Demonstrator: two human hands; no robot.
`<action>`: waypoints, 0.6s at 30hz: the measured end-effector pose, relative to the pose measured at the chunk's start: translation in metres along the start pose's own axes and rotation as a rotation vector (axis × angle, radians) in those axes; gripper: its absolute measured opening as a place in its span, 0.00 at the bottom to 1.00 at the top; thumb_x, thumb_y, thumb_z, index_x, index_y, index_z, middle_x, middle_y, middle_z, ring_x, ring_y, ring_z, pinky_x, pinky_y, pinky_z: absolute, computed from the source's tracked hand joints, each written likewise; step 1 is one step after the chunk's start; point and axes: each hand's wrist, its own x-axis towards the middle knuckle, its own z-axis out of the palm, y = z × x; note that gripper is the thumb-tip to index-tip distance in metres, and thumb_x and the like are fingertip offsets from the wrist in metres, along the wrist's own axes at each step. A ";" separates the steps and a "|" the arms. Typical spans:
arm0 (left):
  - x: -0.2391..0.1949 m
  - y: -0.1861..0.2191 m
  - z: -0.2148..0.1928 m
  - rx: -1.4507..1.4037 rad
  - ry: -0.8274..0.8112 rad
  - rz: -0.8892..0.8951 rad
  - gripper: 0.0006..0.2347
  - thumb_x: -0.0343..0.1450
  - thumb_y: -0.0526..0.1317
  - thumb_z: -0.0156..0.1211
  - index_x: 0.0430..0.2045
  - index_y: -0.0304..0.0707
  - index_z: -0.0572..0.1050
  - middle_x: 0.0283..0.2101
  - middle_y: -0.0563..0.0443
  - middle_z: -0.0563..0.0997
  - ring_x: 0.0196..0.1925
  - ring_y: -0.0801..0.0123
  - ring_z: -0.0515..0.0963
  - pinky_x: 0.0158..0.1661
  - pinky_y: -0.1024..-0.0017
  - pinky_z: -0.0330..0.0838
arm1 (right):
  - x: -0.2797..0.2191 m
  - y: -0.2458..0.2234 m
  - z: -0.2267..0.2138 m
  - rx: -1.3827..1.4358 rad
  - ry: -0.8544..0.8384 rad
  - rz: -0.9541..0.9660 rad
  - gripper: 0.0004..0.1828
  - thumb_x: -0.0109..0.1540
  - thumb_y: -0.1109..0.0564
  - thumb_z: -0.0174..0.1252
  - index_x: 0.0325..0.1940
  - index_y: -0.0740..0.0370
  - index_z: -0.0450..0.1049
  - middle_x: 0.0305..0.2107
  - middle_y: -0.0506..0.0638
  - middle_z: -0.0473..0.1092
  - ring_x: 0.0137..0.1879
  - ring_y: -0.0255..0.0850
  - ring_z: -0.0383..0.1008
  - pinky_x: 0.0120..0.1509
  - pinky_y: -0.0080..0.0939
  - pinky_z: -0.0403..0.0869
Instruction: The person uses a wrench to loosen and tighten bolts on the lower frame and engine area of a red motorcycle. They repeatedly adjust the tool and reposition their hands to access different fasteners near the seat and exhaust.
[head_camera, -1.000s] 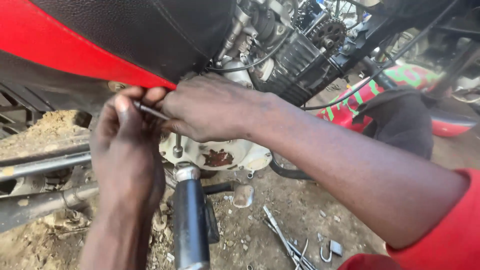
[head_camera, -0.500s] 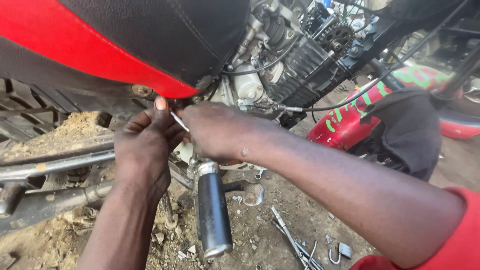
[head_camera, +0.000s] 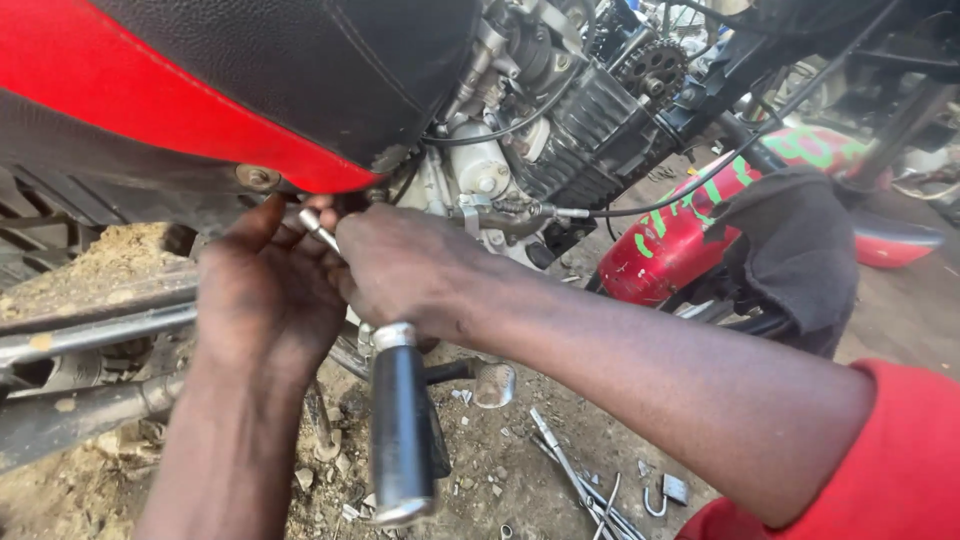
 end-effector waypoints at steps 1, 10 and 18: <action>-0.003 -0.002 0.007 -0.042 0.011 0.033 0.09 0.76 0.42 0.46 0.34 0.39 0.73 0.26 0.64 0.77 0.29 0.80 0.79 0.40 0.79 0.72 | -0.004 -0.001 0.001 -0.003 0.078 -0.024 0.13 0.62 0.53 0.52 0.37 0.62 0.79 0.29 0.60 0.78 0.44 0.60 0.81 0.49 0.60 0.78; 0.043 -0.021 -0.019 -0.071 0.121 0.118 0.10 0.73 0.41 0.45 0.26 0.42 0.74 0.16 0.63 0.60 0.22 0.79 0.70 0.36 0.77 0.75 | 0.004 0.017 0.014 -0.349 0.218 -0.308 0.21 0.67 0.55 0.39 0.25 0.57 0.73 0.16 0.52 0.73 0.28 0.52 0.79 0.44 0.55 0.79; -0.057 -0.049 -0.003 0.000 0.170 0.473 0.08 0.75 0.37 0.40 0.30 0.39 0.69 0.30 0.43 0.78 0.39 0.59 0.80 0.43 0.68 0.73 | 0.036 0.043 0.004 -0.709 -0.025 -0.416 0.18 0.65 0.42 0.51 0.23 0.49 0.66 0.14 0.43 0.64 0.19 0.40 0.65 0.30 0.45 0.71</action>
